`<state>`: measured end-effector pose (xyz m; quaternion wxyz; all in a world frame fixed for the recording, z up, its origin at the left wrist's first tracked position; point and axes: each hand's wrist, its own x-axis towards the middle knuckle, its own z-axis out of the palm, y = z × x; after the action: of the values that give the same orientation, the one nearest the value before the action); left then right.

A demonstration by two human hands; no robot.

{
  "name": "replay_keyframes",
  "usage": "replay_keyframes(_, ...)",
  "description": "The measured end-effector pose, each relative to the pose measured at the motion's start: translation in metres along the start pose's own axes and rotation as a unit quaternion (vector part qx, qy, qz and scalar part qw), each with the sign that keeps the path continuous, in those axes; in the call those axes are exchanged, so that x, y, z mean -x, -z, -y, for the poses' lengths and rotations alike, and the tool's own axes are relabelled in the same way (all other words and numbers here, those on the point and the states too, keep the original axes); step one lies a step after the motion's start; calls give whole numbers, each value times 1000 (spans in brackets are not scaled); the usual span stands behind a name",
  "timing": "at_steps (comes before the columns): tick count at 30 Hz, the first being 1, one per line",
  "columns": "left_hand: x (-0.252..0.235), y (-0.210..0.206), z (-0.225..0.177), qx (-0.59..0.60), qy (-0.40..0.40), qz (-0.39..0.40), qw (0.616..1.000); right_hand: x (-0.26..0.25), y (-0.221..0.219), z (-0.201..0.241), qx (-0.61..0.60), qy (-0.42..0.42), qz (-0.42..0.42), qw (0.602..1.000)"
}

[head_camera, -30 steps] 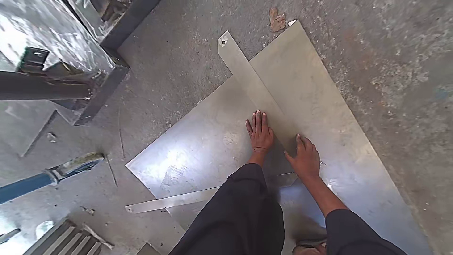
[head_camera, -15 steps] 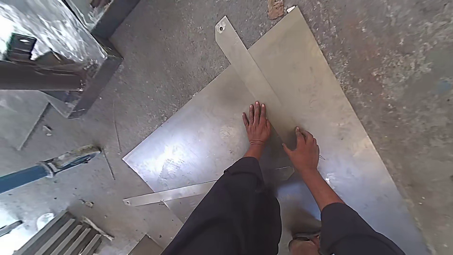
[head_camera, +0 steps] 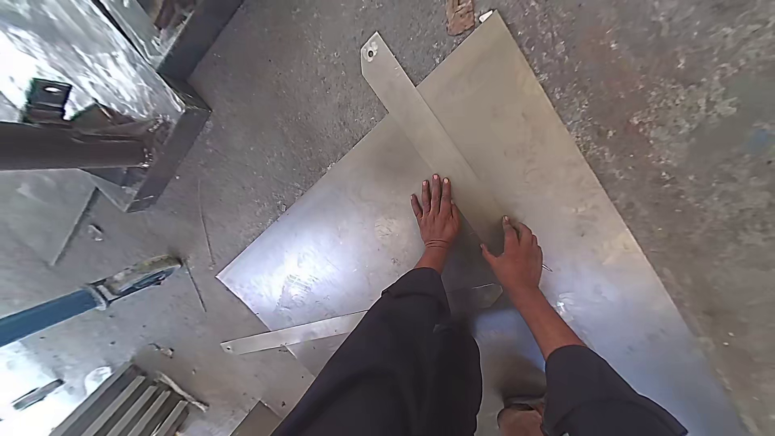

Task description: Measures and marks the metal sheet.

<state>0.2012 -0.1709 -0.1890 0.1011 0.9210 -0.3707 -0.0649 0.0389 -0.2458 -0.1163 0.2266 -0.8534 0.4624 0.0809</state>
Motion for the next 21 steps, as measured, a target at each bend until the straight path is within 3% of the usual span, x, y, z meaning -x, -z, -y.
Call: replay_keyframes(21, -1, 0, -3, -17, 2, -3, 1000, -4, 6, 5, -2, -30, 37, 999)
